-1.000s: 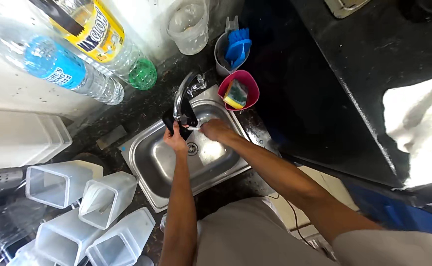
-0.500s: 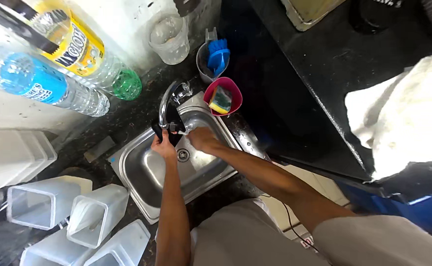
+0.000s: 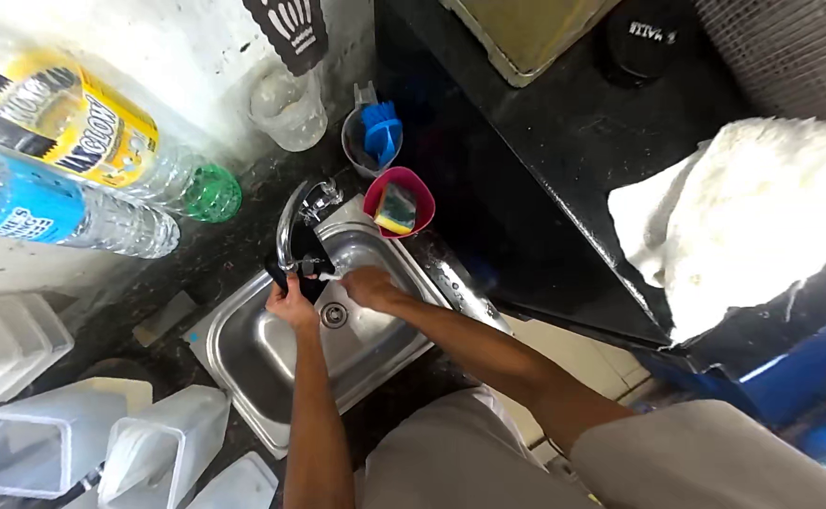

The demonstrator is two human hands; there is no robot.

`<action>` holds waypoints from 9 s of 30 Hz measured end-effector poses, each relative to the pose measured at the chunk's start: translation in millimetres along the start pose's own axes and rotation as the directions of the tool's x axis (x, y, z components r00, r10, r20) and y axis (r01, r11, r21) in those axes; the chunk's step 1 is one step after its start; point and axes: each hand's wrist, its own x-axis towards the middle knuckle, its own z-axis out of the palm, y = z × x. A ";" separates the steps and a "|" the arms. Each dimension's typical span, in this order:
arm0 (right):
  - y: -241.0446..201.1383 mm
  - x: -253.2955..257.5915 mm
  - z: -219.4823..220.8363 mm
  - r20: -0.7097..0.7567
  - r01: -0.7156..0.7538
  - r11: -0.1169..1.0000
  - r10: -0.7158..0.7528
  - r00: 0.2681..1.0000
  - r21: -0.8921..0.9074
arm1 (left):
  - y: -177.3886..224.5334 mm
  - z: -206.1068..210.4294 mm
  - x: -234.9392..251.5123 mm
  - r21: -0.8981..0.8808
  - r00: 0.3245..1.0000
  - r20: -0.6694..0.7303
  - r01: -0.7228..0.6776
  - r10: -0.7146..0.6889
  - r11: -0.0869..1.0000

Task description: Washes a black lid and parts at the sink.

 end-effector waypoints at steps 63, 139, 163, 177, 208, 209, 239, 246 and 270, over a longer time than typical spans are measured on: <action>-16.5 -16.1 -31.5 -0.064 0.084 0.944 -0.110 0.992 -0.319 | 10.8 13.5 11.6 0.066 0.999 -0.051 0.021 -0.017 0.998; -57.3 -50.6 -12.5 -0.097 0.063 0.976 -0.084 0.992 -0.206 | 3.5 0.2 -5.6 0.130 0.991 -0.135 0.007 0.010 0.992; 8.1 51.1 -13.4 -0.209 0.240 0.949 -0.198 0.958 0.204 | 42.8 -51.0 5.3 -0.211 0.891 0.288 0.416 -0.350 0.884; -47.1 -25.2 -50.3 -0.116 -0.014 0.960 -0.019 0.993 -0.281 | 48.3 -12.1 23.8 -0.141 0.966 0.123 0.245 -0.229 0.959; -55.2 -26.1 -43.9 -0.046 -0.066 0.968 0.056 0.997 -0.241 | 25.6 -8.0 -23.7 -0.128 0.998 0.055 0.008 -0.001 0.992; -52.0 -28.3 -42.7 -0.044 -0.089 0.963 0.080 0.996 -0.256 | 23.6 -10.4 -24.1 -0.133 0.999 0.050 -0.012 0.019 0.991; -9.5 -26.0 -13.6 -0.097 -0.138 0.975 0.122 0.988 -0.172 | -0.8 -26.9 -21.8 -0.169 1.000 -0.014 -0.002 0.000 0.986; -5.6 20.1 29.1 -0.094 -0.001 0.922 0.040 0.995 0.387 | 2.4 -24.9 -24.1 -0.550 0.962 0.056 0.254 -0.268 0.795; -51.3 -13.2 -49.5 -0.053 0.118 0.911 -0.151 0.987 -0.395 | 69.5 -29.7 15.1 0.055 0.870 0.246 0.427 -0.427 0.902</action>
